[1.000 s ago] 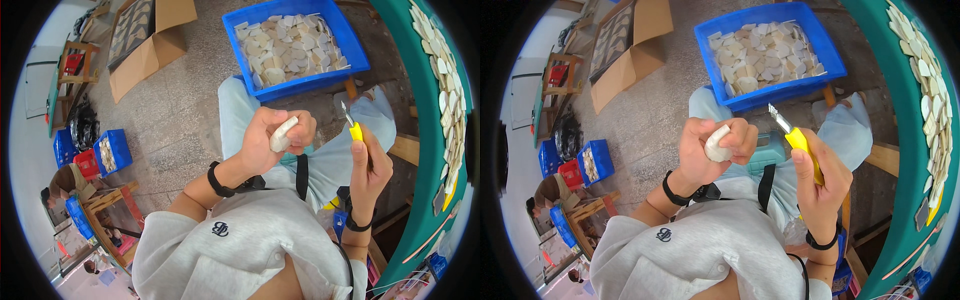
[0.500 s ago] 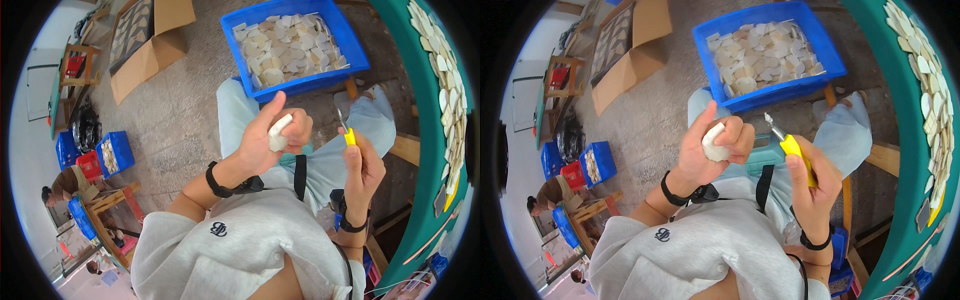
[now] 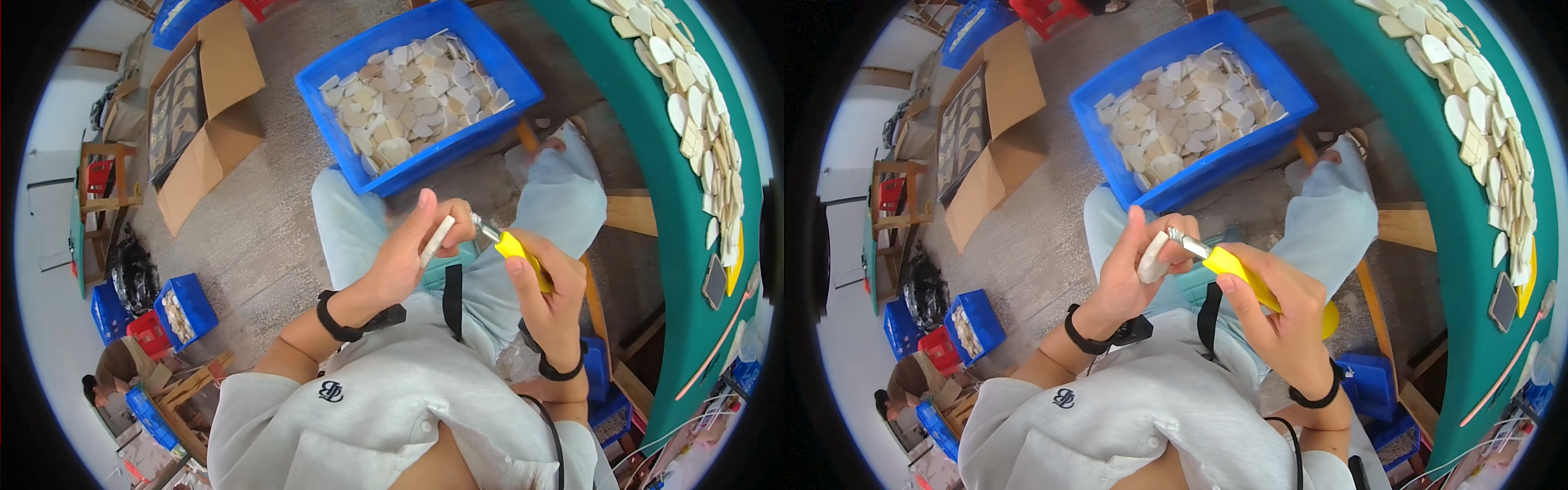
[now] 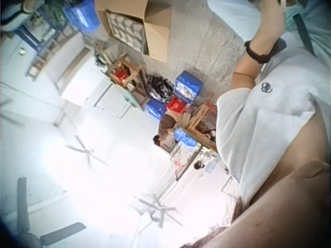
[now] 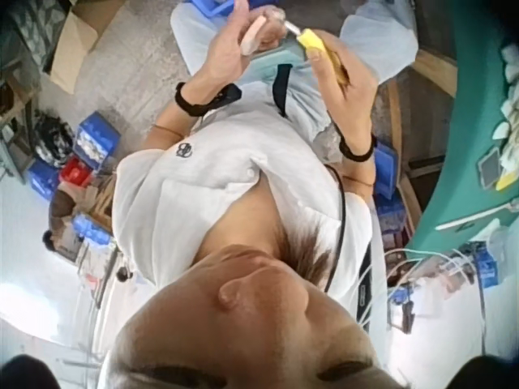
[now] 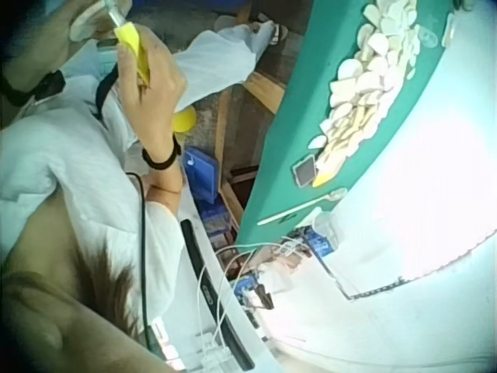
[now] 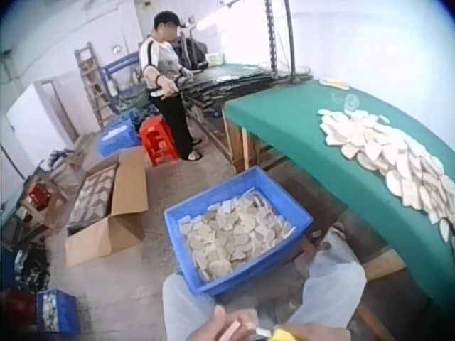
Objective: Scraping and cleaning small white ceramic or shell pieces using a hand-held tool.
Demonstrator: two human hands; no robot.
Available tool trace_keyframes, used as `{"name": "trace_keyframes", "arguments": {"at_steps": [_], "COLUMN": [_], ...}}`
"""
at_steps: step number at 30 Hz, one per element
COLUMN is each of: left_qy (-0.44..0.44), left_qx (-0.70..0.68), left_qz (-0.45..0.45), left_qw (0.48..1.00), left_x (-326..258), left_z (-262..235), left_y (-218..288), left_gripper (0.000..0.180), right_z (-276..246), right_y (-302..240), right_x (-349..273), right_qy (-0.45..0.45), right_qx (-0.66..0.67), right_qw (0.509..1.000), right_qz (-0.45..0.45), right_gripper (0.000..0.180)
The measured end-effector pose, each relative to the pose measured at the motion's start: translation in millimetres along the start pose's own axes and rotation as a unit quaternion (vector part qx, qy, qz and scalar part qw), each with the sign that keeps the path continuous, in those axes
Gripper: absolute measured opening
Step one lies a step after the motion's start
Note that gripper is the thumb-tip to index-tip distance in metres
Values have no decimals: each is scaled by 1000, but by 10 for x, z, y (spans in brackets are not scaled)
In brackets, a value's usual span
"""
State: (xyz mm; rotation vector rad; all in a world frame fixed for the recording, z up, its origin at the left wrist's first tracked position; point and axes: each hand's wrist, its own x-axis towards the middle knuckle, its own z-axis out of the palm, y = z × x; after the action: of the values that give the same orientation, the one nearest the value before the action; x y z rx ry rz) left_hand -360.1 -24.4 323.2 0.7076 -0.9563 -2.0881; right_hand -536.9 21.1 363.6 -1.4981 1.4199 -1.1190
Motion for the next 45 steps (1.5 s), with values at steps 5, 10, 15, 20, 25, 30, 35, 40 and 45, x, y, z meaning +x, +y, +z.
{"name": "trace_keyframes", "arguments": {"at_steps": [5, 10, 15, 20, 25, 30, 35, 40, 45], "left_qy": [2, 16, 31, 32, 39, 42, 50, -41, -88], "left_qx": [179, 314, 367, 416, 445, 460, 351, 38, -133], "left_qz": [52, 122, 151, 143, 150, 143, 87, 52, 7], "left_qw": [982, 941, 917, 898, 882, 875, 931, 997, 987], "left_x": [-63, -87, -130, -189, -246, -272, -304, -266, -247], "left_z": [37, 40, 20, -11, -30, -33, 6, -37, -43], "left_y": [55, 110, 131, 166, 185, 178, 153, 171, 172], "left_gripper": [50, 38, 39, 42, 41, 41, 38, 38, 32], "right_z": [-29, -36, -41, -21, 19, 38, 90, 93, 95], "right_y": [3, -60, -122, -131, -138, -153, -105, -88, -95], "right_x": [-24, -33, -38, -38, -39, -52, -3, 29, 5], "right_qy": [-45, -47, -41, -42, -44, -55, 8, 69, 61], "right_qx": [-133, -231, -301, -319, -326, -331, -318, -200, -169], "right_qw": [984, 959, 934, 923, 919, 920, 928, 964, 974], "right_qz": [-106, -155, -187, -209, -217, -203, -193, -158, -136], "right_gripper": [25, 28, 31, 31, 31, 31, 31, 25, 23]}}
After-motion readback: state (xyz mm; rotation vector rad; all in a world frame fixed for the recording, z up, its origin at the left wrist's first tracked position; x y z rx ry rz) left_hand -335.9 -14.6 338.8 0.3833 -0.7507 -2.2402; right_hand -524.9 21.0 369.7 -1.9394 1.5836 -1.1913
